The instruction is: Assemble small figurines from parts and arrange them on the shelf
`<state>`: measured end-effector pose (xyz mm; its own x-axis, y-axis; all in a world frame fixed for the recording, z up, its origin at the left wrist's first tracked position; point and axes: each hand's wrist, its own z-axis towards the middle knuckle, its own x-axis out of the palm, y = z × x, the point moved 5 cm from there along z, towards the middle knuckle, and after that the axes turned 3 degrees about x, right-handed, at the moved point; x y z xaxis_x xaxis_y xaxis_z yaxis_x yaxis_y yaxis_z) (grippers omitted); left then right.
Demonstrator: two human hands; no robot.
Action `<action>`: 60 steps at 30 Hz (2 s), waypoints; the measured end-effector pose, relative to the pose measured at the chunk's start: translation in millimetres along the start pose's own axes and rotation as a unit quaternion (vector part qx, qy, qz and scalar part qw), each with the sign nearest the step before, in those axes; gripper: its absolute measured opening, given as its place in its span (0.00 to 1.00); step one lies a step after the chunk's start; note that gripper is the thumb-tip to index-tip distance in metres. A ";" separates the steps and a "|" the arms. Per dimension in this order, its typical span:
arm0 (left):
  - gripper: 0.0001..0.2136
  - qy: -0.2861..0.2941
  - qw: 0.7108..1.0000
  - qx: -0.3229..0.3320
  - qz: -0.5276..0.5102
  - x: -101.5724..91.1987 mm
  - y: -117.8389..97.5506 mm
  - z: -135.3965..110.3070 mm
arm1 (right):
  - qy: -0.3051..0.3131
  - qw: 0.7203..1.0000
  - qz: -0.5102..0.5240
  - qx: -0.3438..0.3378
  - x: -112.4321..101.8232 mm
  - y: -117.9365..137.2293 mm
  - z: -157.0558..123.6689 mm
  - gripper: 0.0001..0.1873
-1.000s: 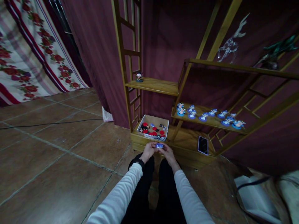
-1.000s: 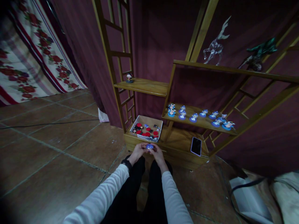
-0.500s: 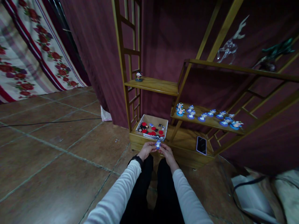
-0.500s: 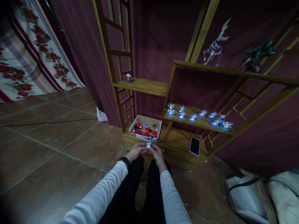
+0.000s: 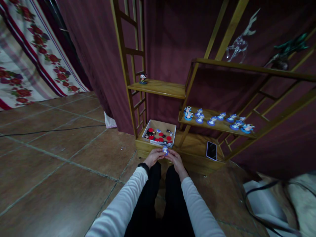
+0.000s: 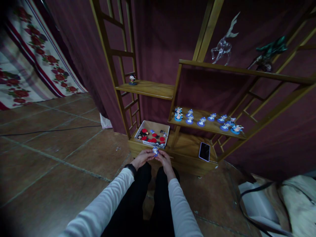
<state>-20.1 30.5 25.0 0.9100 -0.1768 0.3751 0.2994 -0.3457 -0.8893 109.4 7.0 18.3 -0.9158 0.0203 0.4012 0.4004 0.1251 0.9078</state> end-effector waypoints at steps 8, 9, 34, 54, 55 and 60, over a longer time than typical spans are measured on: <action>0.14 -0.020 0.999 0.015 0.035 2.0 0.7 1.2 | 0.015 1.000 0.003 0.001 0.9 1.1 0.1 0.23; 0.14 -0.025 0.999 0.020 0.040 2.0 0.6 1.5 | 0.016 1.000 0.000 0.001 1.2 1.5 -0.2 0.23; 0.09 -0.046 0.991 0.098 0.079 7.5 -1.7 0.5 | 0.016 1.000 -0.004 -0.007 -0.7 -4.8 3.8 0.20; 0.18 -0.004 0.999 0.048 -0.015 5.9 1.1 -6.6 | 0.001 0.999 -0.039 -0.026 2.4 -0.5 3.6 0.19; 0.18 -0.007 0.999 0.050 -0.014 5.9 1.0 -7.0 | 0.004 0.999 -0.039 -0.028 2.0 -1.3 4.1 0.19; 0.18 -0.034 0.996 0.079 -0.014 5.6 0.5 -9.4 | 0.003 0.999 -0.037 -0.033 0.9 -3.0 4.4 0.21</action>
<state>-17.5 20.7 29.1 0.9165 -0.1045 0.3862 0.3611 -0.1999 -0.9109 107.2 11.0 15.4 -0.9427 0.0069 0.3336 0.3334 0.0598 0.9409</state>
